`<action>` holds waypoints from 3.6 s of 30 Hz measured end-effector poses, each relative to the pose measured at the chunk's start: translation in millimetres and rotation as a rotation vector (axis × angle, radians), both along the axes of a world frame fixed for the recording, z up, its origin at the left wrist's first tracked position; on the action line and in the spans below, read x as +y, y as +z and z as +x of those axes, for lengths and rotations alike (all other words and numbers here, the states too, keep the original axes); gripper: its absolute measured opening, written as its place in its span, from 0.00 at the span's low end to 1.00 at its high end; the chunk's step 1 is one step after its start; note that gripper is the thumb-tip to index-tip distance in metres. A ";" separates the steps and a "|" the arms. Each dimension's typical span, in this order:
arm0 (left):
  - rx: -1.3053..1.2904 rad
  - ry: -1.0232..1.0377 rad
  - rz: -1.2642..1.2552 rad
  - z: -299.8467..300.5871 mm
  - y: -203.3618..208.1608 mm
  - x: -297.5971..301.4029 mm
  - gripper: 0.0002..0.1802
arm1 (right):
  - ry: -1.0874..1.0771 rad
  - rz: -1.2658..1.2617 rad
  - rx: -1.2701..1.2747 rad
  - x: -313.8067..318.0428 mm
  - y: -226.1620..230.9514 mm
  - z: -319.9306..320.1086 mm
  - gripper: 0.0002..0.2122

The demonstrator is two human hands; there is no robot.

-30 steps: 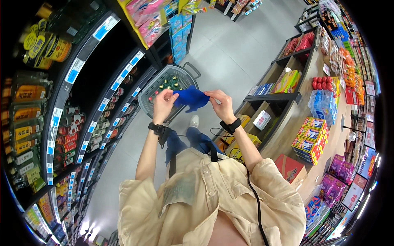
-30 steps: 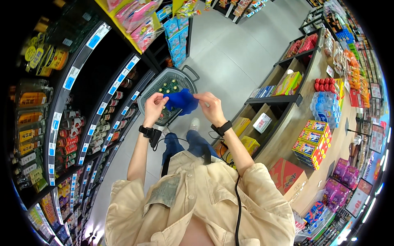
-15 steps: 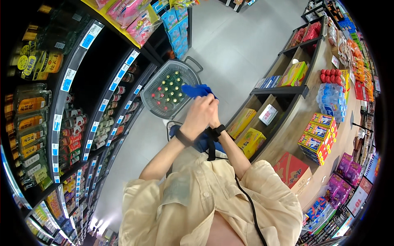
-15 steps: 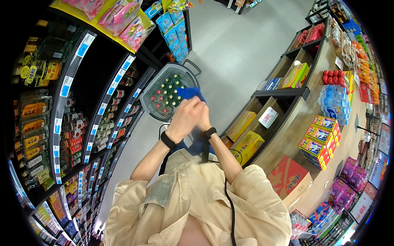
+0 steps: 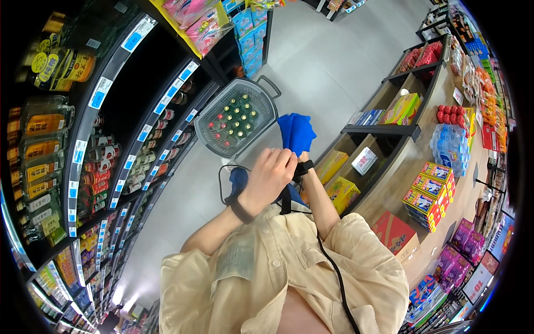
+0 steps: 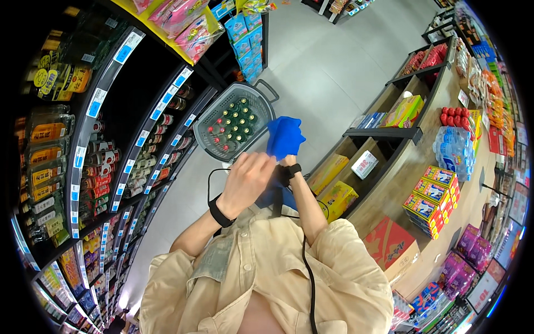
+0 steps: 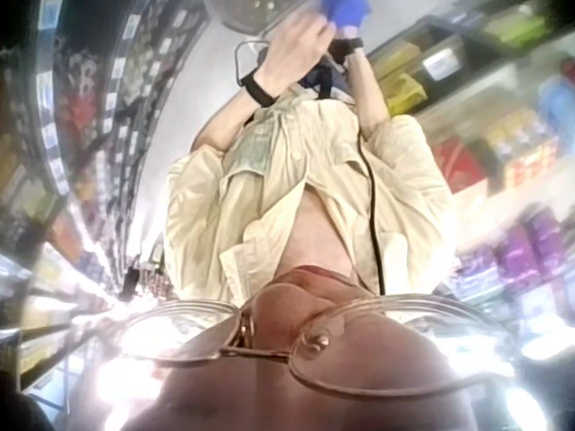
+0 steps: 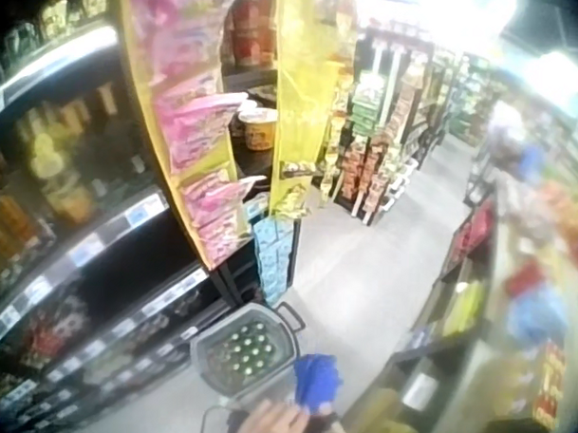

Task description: The person wipes a shelf in the beverages aisle using a cloth, then picks up a bottle, wipes it, and places it into a basket.

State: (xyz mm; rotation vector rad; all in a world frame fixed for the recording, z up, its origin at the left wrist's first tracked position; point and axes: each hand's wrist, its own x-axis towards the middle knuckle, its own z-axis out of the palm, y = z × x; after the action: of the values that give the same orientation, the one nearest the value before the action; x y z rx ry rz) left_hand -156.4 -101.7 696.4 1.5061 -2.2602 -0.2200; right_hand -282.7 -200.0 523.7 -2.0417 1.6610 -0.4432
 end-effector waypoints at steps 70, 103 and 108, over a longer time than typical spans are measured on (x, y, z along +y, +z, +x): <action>0.379 0.515 0.512 298.2 -472.5 142.8 0.11 | -0.030 -0.132 -1.333 -85.9 -159.3 -45.2 0.28; -0.325 0.301 0.777 222.3 -742.7 43.6 0.14 | -0.021 0.078 -1.620 -45.9 -454.6 17.4 0.29; -0.378 0.288 0.599 222.9 -760.7 45.5 0.12 | 0.092 0.148 -1.714 -43.1 -462.4 25.6 0.29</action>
State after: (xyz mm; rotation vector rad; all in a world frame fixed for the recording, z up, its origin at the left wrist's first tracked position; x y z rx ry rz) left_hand 66.5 -56.2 -64.3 2.3279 -2.3315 -0.6126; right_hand -257.1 -243.1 61.3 -0.8404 0.4469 -1.3953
